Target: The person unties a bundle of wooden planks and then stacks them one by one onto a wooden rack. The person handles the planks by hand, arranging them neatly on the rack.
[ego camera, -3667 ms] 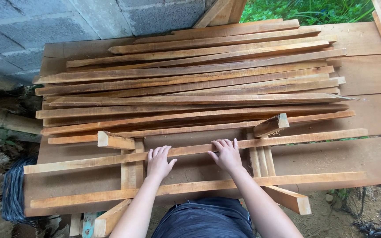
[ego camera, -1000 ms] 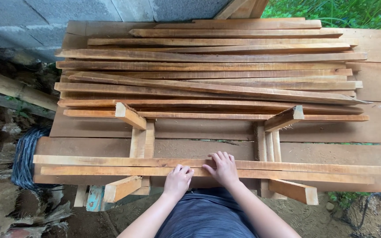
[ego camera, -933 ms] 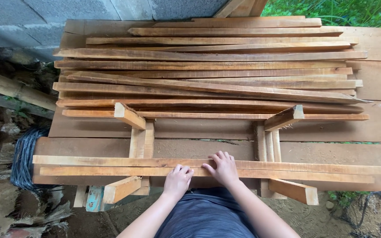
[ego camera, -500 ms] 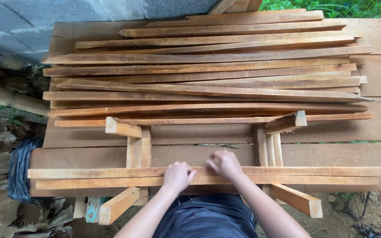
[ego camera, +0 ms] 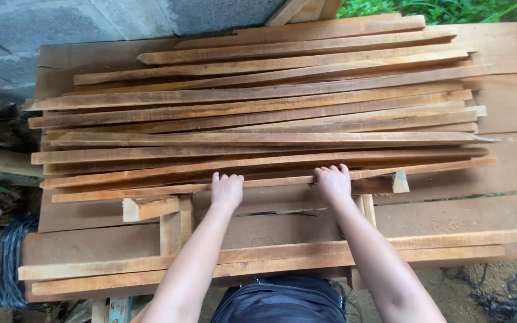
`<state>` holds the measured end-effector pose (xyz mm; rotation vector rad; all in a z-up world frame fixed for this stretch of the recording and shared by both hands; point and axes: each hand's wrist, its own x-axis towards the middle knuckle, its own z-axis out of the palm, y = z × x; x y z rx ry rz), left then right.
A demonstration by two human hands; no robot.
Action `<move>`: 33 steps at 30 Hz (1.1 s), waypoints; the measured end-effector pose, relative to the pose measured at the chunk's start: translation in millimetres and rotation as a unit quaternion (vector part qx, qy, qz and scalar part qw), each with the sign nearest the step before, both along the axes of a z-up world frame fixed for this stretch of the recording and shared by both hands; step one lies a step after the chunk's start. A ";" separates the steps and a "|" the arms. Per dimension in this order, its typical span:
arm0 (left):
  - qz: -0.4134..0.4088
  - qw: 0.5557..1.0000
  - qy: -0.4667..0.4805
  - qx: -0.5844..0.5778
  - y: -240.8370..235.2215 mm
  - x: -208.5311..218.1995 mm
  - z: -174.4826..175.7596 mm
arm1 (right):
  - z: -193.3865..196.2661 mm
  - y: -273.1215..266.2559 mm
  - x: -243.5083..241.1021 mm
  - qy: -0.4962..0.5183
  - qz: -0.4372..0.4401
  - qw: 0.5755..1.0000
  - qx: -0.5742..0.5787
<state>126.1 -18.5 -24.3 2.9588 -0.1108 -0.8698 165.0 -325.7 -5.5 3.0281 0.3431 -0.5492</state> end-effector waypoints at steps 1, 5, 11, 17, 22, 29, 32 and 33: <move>-0.006 1.000 -0.003 -0.001 0.6 8.1 15.0 | 7.3 0.8 3.8 -0.003 -0.006 1.000 -0.001; 0.040 0.998 0.024 -0.042 9.3 22.6 58.9 | 59.6 6.7 14.9 -0.067 -0.003 0.996 0.057; 0.091 0.985 -0.117 -0.092 30.0 28.6 144.2 | 137.8 8.9 32.8 -0.124 0.016 0.986 0.107; 0.013 0.963 -0.255 -0.088 33.7 -22.2 251.7 | 236.7 12.8 -13.6 -0.220 0.062 0.952 0.205; 0.011 0.959 -0.245 -0.145 32.3 -89.8 212.9 | 213.5 9.3 -72.9 -0.160 0.031 0.968 0.192; 0.107 0.973 -0.153 -0.132 20.0 -133.6 101.5 | 108.7 14.6 -114.2 -0.128 -0.007 0.968 0.215; 0.144 0.968 -0.143 -0.146 17.7 -128.6 54.1 | 53.6 18.8 -114.3 -0.148 -0.015 0.964 0.220; 0.155 0.968 -0.135 -0.147 17.2 -125.8 38.6 | 36.3 20.1 -113.2 -0.151 -0.017 0.965 0.216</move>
